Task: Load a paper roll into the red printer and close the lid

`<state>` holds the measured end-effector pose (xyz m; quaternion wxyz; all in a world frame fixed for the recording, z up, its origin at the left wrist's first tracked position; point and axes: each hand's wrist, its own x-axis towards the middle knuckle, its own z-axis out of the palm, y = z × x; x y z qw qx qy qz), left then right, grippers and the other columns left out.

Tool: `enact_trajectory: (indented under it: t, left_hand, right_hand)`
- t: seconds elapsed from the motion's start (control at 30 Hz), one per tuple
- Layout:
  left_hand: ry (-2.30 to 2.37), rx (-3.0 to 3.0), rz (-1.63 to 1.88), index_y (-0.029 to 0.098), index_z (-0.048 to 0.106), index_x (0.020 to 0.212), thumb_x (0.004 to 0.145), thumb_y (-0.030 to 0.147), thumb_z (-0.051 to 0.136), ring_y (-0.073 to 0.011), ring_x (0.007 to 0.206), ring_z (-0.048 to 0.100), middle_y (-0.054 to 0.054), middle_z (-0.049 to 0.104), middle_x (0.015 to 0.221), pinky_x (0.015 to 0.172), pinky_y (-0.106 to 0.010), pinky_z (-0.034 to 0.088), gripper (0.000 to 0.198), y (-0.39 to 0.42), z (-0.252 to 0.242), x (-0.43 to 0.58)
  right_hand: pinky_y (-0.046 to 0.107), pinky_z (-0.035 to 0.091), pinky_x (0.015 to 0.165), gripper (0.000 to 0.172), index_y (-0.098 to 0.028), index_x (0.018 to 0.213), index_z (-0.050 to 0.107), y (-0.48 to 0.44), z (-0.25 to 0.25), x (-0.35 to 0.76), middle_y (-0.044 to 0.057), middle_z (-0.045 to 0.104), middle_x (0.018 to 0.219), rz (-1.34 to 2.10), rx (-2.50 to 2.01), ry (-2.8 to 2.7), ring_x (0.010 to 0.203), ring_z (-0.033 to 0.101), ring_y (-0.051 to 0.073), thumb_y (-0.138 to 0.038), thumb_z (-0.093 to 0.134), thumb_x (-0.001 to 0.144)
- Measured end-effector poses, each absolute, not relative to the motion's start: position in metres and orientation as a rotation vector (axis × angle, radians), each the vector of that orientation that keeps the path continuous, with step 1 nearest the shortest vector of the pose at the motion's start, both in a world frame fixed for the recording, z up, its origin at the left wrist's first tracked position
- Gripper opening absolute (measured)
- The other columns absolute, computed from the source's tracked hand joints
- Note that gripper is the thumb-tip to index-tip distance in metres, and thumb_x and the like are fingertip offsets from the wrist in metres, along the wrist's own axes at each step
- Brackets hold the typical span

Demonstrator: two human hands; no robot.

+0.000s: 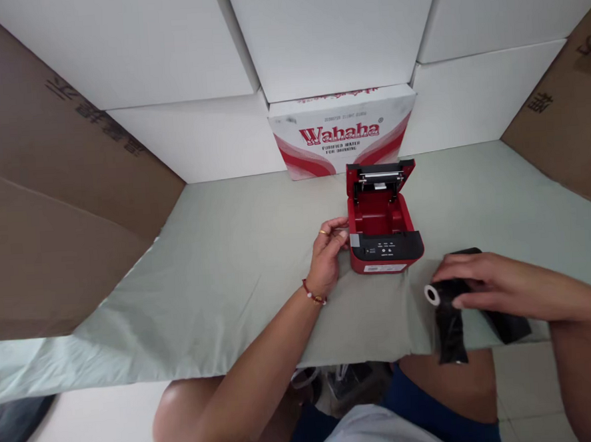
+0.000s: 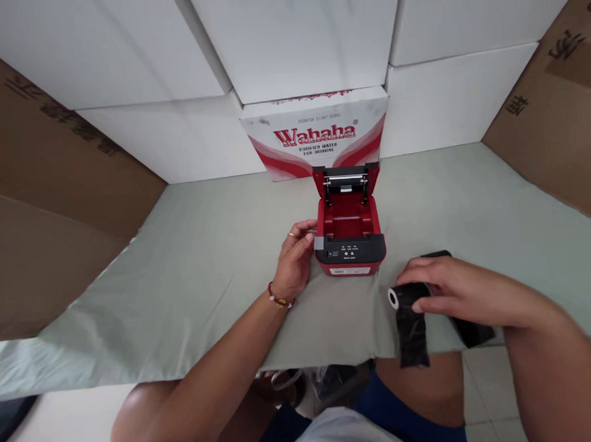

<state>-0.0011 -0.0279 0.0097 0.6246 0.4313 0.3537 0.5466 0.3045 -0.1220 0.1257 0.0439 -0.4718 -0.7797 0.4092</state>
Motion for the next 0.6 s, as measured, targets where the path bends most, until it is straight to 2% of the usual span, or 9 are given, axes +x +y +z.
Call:
enact_trajectory:
  t: [0.07, 0.13, 0.2, 0.23, 0.33, 0.4, 0.47, 0.6]
  left_hand:
    - [0.906, 1.042, 1.26, 0.021, 0.073, 0.113, 0.095, 0.052, 0.073, -0.0159, 0.078, 0.06, -0.002, 0.066, 0.086, 0.074, -0.029, 0.048, 0.036, -0.028, 0.01, 0.001]
    - [1.019, 1.179, 1.299, 0.02, 0.072, 0.11, 0.102, 0.053, 0.064, -0.0161, 0.077, 0.058, -0.002, 0.064, 0.086, 0.073, -0.03, 0.048, 0.035, -0.031, 0.011, 0.002]
    - [1.105, 1.413, 1.401, 0.02, 0.071, 0.115, 0.107, 0.052, 0.056, -0.0183, 0.087, 0.061, -0.006, 0.066, 0.099, 0.081, -0.033, 0.052, 0.036, -0.038, 0.014, 0.003]
    - [1.127, 1.555, 1.469, 0.021, 0.07, 0.119, 0.109, 0.051, 0.054, -0.0197, 0.095, 0.062, -0.008, 0.067, 0.109, 0.087, -0.035, 0.054, 0.036, -0.043, 0.016, 0.003]
    - [1.075, 1.956, 1.618, 0.022, 0.063, 0.137, 0.111, 0.046, 0.049, -0.0232, 0.109, 0.062, -0.012, 0.063, 0.124, 0.095, -0.04, 0.055, 0.038, -0.058, 0.021, 0.001]
    - [0.997, 2.172, 1.658, 0.024, 0.06, 0.144, 0.109, 0.041, 0.052, -0.0257, 0.116, 0.061, -0.013, 0.063, 0.126, 0.1, -0.044, 0.054, 0.04, -0.066, 0.024, 0.0]
    - [0.926, 2.327, 1.659, 0.025, 0.061, 0.144, 0.106, 0.038, 0.055, -0.0276, 0.119, 0.061, -0.013, 0.064, 0.125, 0.103, -0.047, 0.053, 0.04, -0.069, 0.025, -0.001]
    - [0.832, 2.423, 1.659, 0.026, 0.069, 0.131, 0.099, 0.03, 0.064, -0.0278, 0.116, 0.063, -0.009, 0.067, 0.115, 0.102, -0.047, 0.052, 0.033, -0.068, 0.025, 0.0]
  right_hand:
    - [0.036, 0.062, 0.081, 0.043, -0.03, 0.129, 0.081, -0.119, 0.155, 0.309, 0.01, 0.079, 0.116, 1.279, -1.387, -2.321, 0.094, 0.075, 0.026, -0.059, 0.067, 0.099]
    - [0.033, 0.054, 0.062, 0.053, -0.03, 0.132, 0.08, -0.109, 0.174, 0.302, 0.007, 0.077, 0.095, 1.15, -1.483, -2.188, 0.071, 0.067, 0.021, -0.068, 0.069, 0.096]
    - [0.032, 0.046, 0.054, 0.061, -0.029, 0.137, 0.076, -0.092, 0.177, 0.284, 0.002, 0.072, 0.078, 0.965, -1.602, -2.052, 0.059, 0.057, 0.018, -0.071, 0.068, 0.094]
    - [0.032, 0.046, 0.055, 0.059, -0.028, 0.139, 0.075, -0.082, 0.173, 0.271, 0.001, 0.072, 0.077, 0.861, -1.648, -2.014, 0.058, 0.058, 0.018, -0.067, 0.067, 0.096]
    - [0.035, 0.056, 0.077, 0.041, -0.025, 0.137, 0.075, -0.055, 0.154, 0.231, 0.006, 0.082, 0.105, 0.522, -1.754, -2.092, 0.081, 0.073, 0.022, -0.037, 0.063, 0.1]
    - [0.038, 0.057, 0.09, 0.038, -0.023, 0.135, 0.075, -0.042, 0.145, 0.209, 0.01, 0.081, 0.126, 0.339, -1.857, -2.215, 0.103, 0.076, 0.027, -0.026, 0.06, 0.1]
    - [0.041, 0.057, 0.092, 0.038, -0.022, 0.135, 0.074, -0.034, 0.14, 0.194, 0.014, 0.077, 0.137, 0.224, -1.983, -2.317, 0.114, 0.076, 0.032, -0.024, 0.058, 0.101]
    - [0.044, 0.058, 0.083, 0.039, -0.021, 0.136, 0.072, -0.023, 0.139, 0.18, 0.019, 0.077, 0.134, 0.115, -2.166, -2.402, 0.111, 0.078, 0.037, -0.024, 0.053, 0.102]
